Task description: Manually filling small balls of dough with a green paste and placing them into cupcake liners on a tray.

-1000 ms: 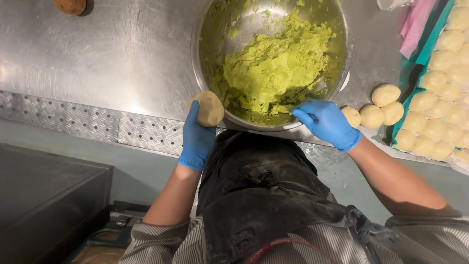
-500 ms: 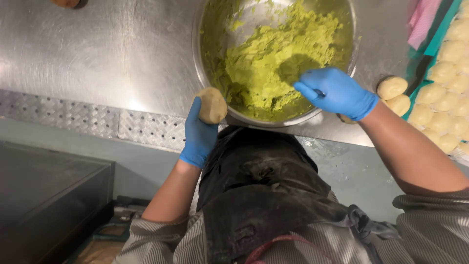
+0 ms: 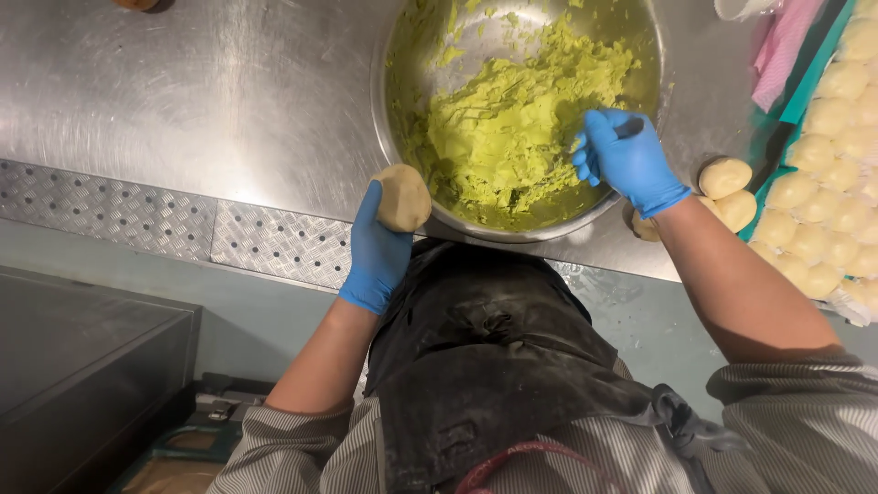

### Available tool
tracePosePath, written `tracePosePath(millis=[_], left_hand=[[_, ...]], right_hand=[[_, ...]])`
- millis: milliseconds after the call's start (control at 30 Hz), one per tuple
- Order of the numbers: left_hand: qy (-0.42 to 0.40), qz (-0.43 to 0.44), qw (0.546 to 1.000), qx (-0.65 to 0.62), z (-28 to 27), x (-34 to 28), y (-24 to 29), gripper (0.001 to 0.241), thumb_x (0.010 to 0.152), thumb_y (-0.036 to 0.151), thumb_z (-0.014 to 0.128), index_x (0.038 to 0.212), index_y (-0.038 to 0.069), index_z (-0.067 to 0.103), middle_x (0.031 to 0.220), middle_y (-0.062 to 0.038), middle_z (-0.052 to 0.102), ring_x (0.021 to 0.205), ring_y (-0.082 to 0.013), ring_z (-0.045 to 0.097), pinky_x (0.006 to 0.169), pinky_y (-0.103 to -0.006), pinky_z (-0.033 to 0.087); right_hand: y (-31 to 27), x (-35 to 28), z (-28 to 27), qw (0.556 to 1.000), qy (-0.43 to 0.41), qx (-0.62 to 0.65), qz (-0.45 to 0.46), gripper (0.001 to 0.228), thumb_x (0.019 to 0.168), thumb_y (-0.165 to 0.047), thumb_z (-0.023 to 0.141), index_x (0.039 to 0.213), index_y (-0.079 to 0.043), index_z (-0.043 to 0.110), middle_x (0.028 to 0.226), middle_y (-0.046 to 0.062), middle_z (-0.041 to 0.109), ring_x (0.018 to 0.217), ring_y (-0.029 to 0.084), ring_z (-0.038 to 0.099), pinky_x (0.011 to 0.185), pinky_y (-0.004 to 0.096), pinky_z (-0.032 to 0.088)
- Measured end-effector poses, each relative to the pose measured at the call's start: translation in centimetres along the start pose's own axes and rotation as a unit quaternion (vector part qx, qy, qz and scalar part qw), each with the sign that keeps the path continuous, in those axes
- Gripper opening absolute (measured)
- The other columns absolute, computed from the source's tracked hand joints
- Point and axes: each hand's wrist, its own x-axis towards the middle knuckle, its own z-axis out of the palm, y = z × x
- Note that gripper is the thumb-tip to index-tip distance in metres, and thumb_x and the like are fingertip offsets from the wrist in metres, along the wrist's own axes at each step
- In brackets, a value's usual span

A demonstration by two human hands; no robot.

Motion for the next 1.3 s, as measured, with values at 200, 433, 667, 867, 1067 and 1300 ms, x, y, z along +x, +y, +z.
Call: tracePosePath(millis=[200,433,667,867,1067,1300], left_hand=[[0.046,0.07,0.993,0.086,5.4,-3.0,-1.1,0.063,0.098,0.033,0.064,0.15,0.0,0.048,0.151,-0.023,0.052,0.137,-0.0311,0.055,0.12,-0.0472,0.04],[0.027,0.072,0.994,0.075,7.2,-1.6,-1.9,0.057,0.103,0.031,0.058,0.151,0.002,0.049,0.155,-0.022,0.049,0.141,-0.0355,0.051,0.118,-0.0492,0.042],[0.029,0.132,0.991,-0.002,1.8,0.9,2.2,0.047,0.101,0.035,0.065,0.139,0.008,0.062,0.139,-0.014,0.064,0.126,-0.0279,0.066,0.113,-0.0444,0.049],[0.06,0.146,0.987,-0.012,-1.9,0.2,2.7,0.047,0.099,0.038,0.068,0.137,0.01,0.064,0.138,-0.013,0.066,0.125,-0.0278,0.067,0.113,-0.0449,0.05],[0.076,0.105,0.989,-0.066,0.9,-3.2,0.9,0.054,0.095,0.039,0.07,0.138,0.006,0.061,0.142,-0.016,0.062,0.129,-0.0311,0.063,0.114,-0.0475,0.048],[0.02,0.077,0.996,-0.038,0.2,-2.7,-1.1,0.068,0.099,0.042,0.064,0.153,0.005,0.046,0.156,-0.019,0.047,0.138,-0.0347,0.053,0.118,-0.0497,0.04]], right_hand=[[-0.3,-3.4,0.5,0.987,0.104,0.118,-0.026,0.033,0.113,-0.014,0.052,0.085,0.001,0.059,0.069,0.018,0.064,0.051,0.025,0.066,0.042,0.033,0.055],[-5.2,-9.4,3.4,0.972,0.132,-0.094,-0.169,0.034,0.112,-0.005,0.057,0.081,-0.005,0.07,0.064,0.01,0.066,0.06,0.022,0.067,0.07,0.031,0.055],[-4.4,-6.1,6.5,0.943,0.009,-0.161,-0.29,0.034,0.109,-0.018,0.062,0.076,-0.011,0.065,0.06,0.011,0.056,0.051,0.027,0.054,0.056,0.034,0.045],[-4.6,-2.2,12.4,0.877,-0.026,-0.297,-0.376,0.025,0.106,-0.01,0.063,0.083,-0.002,0.061,0.067,0.016,0.059,0.061,0.037,0.064,0.06,0.044,0.053],[-3.7,-0.5,13.1,0.928,-0.08,-0.225,-0.288,0.034,0.114,-0.019,0.054,0.082,-0.006,0.055,0.068,0.014,0.06,0.065,0.036,0.064,0.065,0.044,0.053],[-0.6,-0.9,12.6,0.986,-0.071,-0.009,-0.15,0.037,0.116,-0.017,0.047,0.087,-0.001,0.062,0.069,0.015,0.066,0.058,0.02,0.063,0.054,0.033,0.054]])
